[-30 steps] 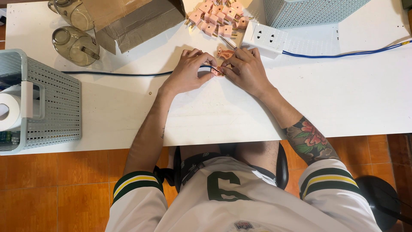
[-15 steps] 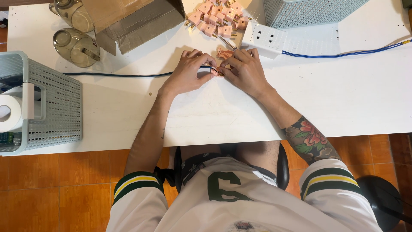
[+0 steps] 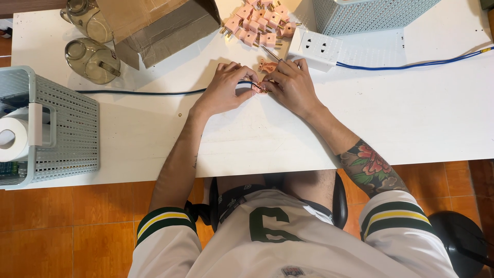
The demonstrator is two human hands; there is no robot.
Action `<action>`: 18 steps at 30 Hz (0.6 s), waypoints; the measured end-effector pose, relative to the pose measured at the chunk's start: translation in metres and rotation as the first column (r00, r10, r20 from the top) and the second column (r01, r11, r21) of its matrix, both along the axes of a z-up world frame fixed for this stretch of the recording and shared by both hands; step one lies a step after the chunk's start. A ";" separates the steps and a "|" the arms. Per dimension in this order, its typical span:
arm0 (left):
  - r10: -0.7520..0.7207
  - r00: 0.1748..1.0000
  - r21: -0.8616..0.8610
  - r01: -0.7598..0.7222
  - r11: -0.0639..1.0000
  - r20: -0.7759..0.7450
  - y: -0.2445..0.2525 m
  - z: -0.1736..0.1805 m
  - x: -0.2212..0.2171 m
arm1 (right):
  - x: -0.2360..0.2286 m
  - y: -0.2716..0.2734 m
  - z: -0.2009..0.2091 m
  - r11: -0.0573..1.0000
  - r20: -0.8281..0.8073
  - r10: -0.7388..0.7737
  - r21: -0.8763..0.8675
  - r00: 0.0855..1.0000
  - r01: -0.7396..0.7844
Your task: The person sits at a white table and uses a screwdriver to tighten screws on small pink electrical components. They handle the components one at a time, adjusting and securing parts before placing them back on the table.
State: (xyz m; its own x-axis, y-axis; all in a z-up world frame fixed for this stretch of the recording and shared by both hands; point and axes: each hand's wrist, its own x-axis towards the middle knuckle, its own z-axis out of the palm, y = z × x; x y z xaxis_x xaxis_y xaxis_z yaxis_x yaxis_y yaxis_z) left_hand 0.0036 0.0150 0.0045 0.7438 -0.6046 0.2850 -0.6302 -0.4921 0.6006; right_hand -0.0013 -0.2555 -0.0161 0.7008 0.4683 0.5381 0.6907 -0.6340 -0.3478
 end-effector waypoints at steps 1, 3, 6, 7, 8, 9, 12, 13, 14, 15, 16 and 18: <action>0.000 1.000 0.001 0.000 1.000 0.001 0.000 0.000 0.000 | 0.001 0.000 -0.001 1.000 0.001 0.000 0.001 1.000 0.000; 0.002 1.000 0.000 -0.002 1.000 -0.007 0.000 0.001 0.000 | 0.001 -0.001 -0.003 1.000 0.021 -0.014 -0.005 1.000 0.014; -0.001 1.000 0.004 0.001 1.000 -0.001 0.000 -0.001 0.000 | 0.001 0.000 -0.001 0.999 -0.004 -0.035 -0.001 0.999 0.035; -0.001 1.000 0.005 0.001 1.000 -0.001 0.000 -0.002 0.000 | 0.001 0.000 -0.001 0.999 -0.005 -0.035 0.000 0.999 0.035; 0.001 1.000 0.007 -0.001 1.000 -0.002 0.000 -0.002 0.000 | 0.001 0.000 0.000 0.999 -0.024 -0.036 0.014 0.999 0.036; 0.003 1.000 0.009 -0.003 1.000 -0.003 0.000 -0.002 0.000 | 0.001 0.000 0.000 0.999 -0.043 -0.036 0.029 0.998 0.037; 0.000 1.000 0.012 0.000 1.000 0.000 0.000 -0.003 0.001 | -0.001 0.001 0.003 0.998 -0.077 -0.029 0.058 0.997 0.034; -0.001 1.000 0.012 0.001 1.000 0.001 -0.001 -0.002 0.001 | -0.001 0.001 0.003 0.998 -0.076 -0.030 0.058 0.997 0.034; 0.001 1.000 0.009 -0.001 1.000 -0.001 -0.001 -0.001 0.001 | -0.002 0.001 0.004 0.998 -0.093 -0.024 0.057 0.995 0.029; 0.003 1.000 0.005 -0.003 1.000 -0.003 -0.001 -0.001 0.000 | -0.002 0.002 0.004 0.998 -0.109 -0.018 0.057 0.994 0.024; 0.004 1.000 0.005 -0.004 1.000 -0.002 -0.001 -0.001 0.000 | -0.001 0.002 0.002 0.998 -0.108 -0.018 0.057 0.994 0.024; 0.006 1.000 0.006 -0.006 1.000 0.002 0.000 -0.001 0.001 | 0.002 0.001 -0.002 0.998 -0.078 -0.026 0.047 0.997 0.030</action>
